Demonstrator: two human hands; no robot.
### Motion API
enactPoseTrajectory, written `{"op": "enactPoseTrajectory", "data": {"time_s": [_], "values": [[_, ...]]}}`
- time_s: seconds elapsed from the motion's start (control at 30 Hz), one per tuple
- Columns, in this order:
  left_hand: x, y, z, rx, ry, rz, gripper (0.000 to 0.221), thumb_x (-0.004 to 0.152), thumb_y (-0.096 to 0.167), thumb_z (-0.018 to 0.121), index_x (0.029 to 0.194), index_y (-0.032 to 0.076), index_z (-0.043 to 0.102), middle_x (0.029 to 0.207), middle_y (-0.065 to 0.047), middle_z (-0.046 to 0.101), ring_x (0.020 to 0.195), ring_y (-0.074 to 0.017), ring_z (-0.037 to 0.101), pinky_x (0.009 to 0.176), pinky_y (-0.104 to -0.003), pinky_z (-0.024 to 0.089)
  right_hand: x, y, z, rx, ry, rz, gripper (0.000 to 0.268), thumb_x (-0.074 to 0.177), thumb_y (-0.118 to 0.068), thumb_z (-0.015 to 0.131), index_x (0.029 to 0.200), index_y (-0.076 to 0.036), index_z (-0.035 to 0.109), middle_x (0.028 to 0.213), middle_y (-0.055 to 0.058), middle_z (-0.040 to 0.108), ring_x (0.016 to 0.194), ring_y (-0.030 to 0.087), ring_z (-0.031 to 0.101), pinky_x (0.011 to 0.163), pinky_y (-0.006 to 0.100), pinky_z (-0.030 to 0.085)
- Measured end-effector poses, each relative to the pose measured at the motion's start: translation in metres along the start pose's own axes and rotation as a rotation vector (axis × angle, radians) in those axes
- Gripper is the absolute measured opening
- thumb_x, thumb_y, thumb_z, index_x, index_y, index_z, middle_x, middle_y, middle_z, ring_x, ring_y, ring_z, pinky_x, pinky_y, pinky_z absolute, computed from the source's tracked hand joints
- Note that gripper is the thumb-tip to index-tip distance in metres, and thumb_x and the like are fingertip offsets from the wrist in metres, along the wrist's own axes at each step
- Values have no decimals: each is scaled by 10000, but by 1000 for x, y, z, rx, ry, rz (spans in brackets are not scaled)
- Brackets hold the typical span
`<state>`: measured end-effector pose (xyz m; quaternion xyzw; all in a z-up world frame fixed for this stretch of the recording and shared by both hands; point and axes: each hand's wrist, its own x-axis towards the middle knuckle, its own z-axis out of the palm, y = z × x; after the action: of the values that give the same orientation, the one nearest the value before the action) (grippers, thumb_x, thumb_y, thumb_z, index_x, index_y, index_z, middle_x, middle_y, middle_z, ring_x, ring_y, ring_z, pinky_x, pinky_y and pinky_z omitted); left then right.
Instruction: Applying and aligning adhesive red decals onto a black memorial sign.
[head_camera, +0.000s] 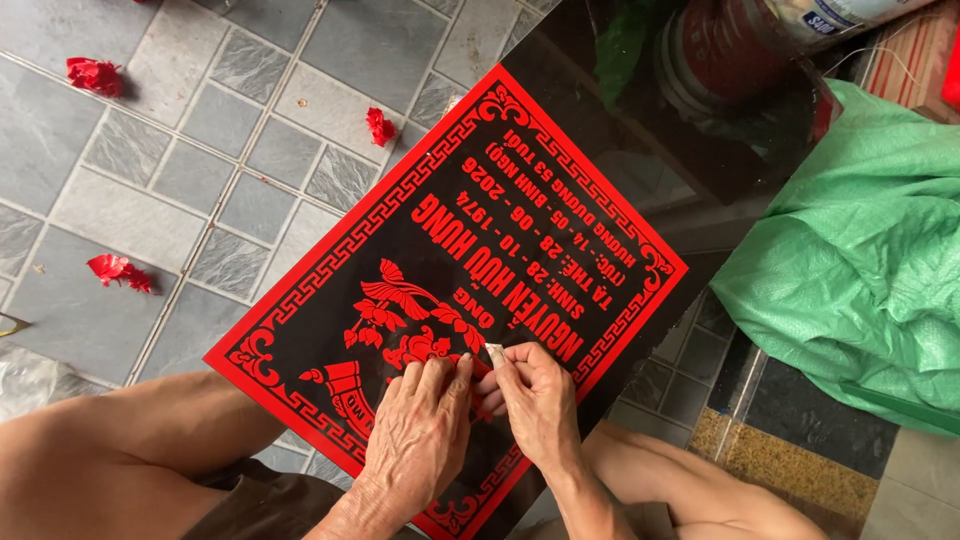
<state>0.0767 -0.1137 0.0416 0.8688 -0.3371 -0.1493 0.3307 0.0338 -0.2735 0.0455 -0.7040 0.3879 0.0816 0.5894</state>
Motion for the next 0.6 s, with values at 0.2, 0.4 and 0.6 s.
{"op": "enactPoseTrajectory", "data": {"time_s": [0.2,0.4,0.6], "values": [[2,1,-1,-23,-33,-36,556,852,137,673,1377,-5,560,999,-98,566,865,-249,559,713,-391,469,0,-2,0,-17,0,16,197,984,-177,619,922,7,644,680,110,749,534,151,718,483,268,595],[4,1,0,-23,-23,-24,548,852,135,670,1374,4,565,997,-94,564,877,-246,558,725,-392,472,0,-3,0,-15,-14,41,192,981,-173,619,941,13,647,684,114,755,527,156,714,480,273,590],[14,0,1,-21,-110,-5,663,766,117,685,1398,-2,525,1030,-107,549,902,-256,550,741,-398,468,1,-1,0,-3,-10,27,191,980,-159,620,919,20,645,659,94,751,524,143,713,478,270,589]]}}
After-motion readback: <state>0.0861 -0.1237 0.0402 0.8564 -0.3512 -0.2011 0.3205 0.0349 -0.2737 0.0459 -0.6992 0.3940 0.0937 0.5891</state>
